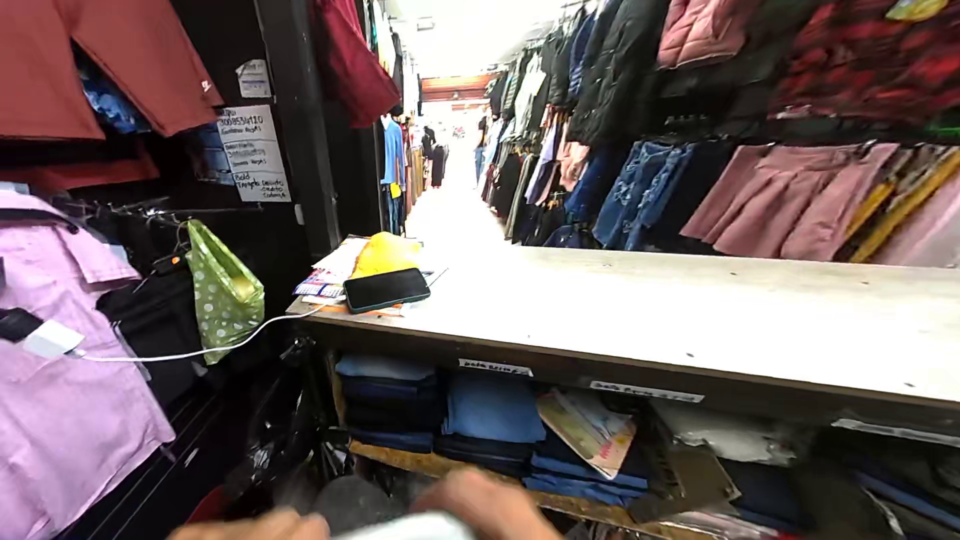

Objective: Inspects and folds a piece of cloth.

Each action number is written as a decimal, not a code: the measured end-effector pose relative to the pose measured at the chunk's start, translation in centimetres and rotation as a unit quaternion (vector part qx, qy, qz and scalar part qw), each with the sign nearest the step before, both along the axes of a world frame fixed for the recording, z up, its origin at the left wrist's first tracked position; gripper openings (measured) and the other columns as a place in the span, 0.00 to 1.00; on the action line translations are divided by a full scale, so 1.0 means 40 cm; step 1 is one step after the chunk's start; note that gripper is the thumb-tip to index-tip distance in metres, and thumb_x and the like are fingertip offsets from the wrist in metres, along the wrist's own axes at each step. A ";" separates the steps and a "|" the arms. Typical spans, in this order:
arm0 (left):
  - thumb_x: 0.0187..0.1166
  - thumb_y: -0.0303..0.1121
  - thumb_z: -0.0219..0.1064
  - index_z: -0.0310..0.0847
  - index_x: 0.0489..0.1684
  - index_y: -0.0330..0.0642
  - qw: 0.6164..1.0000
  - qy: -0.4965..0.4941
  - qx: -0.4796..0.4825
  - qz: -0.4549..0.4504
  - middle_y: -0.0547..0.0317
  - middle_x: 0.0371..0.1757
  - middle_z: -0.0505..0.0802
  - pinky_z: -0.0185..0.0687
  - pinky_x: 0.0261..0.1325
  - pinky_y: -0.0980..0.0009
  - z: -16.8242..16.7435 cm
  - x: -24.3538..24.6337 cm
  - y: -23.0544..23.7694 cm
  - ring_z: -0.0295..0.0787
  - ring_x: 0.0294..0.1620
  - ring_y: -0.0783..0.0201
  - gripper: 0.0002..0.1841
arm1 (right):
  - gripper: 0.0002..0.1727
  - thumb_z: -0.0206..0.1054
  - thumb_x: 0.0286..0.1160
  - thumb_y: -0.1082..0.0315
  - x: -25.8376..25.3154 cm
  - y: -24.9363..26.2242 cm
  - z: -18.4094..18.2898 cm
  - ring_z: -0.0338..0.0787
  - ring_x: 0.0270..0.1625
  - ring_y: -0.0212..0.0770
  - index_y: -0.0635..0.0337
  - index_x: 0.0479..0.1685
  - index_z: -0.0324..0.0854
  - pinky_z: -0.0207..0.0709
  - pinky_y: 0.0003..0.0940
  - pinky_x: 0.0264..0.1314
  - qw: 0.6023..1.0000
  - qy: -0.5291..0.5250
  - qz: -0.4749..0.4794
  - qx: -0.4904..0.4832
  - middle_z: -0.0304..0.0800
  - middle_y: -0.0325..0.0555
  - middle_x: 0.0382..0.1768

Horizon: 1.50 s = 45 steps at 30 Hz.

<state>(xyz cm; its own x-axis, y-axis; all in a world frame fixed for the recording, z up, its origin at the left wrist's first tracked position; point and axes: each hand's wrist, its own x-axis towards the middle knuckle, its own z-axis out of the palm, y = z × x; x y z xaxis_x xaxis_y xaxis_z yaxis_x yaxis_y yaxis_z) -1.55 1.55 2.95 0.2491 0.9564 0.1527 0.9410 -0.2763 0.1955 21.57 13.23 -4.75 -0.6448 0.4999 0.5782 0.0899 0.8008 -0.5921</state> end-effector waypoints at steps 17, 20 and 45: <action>0.70 0.25 0.73 0.90 0.33 0.32 0.958 -0.268 0.081 0.063 0.46 0.48 0.96 0.81 0.69 0.75 -0.217 -0.198 -0.316 0.92 0.59 0.67 0.04 | 0.10 0.66 0.82 0.62 0.137 -0.014 -0.197 0.91 0.66 0.37 0.55 0.48 0.91 0.77 0.43 0.79 0.985 0.003 0.125 -0.116 0.97 0.42 0.53; 0.68 0.21 0.68 0.88 0.33 0.18 0.918 -0.380 -0.071 0.094 0.33 0.46 0.95 0.83 0.67 0.64 -0.369 -0.163 -0.367 0.94 0.53 0.52 0.09 | 0.09 0.69 0.66 0.79 0.169 -0.132 -0.315 0.96 0.57 0.49 0.74 0.41 0.92 0.82 0.48 0.70 0.957 -0.099 0.083 -0.261 0.97 0.60 0.48; 0.91 0.31 0.54 0.76 0.66 0.24 0.593 -0.623 -0.170 0.481 0.40 0.56 0.90 0.82 0.64 0.61 -0.773 -0.170 -0.037 0.88 0.56 0.58 0.17 | 0.20 0.48 0.94 0.58 -0.135 0.008 -0.593 0.95 0.41 0.43 0.66 0.61 0.77 0.90 0.41 0.45 0.587 0.094 -0.164 -0.787 0.94 0.52 0.40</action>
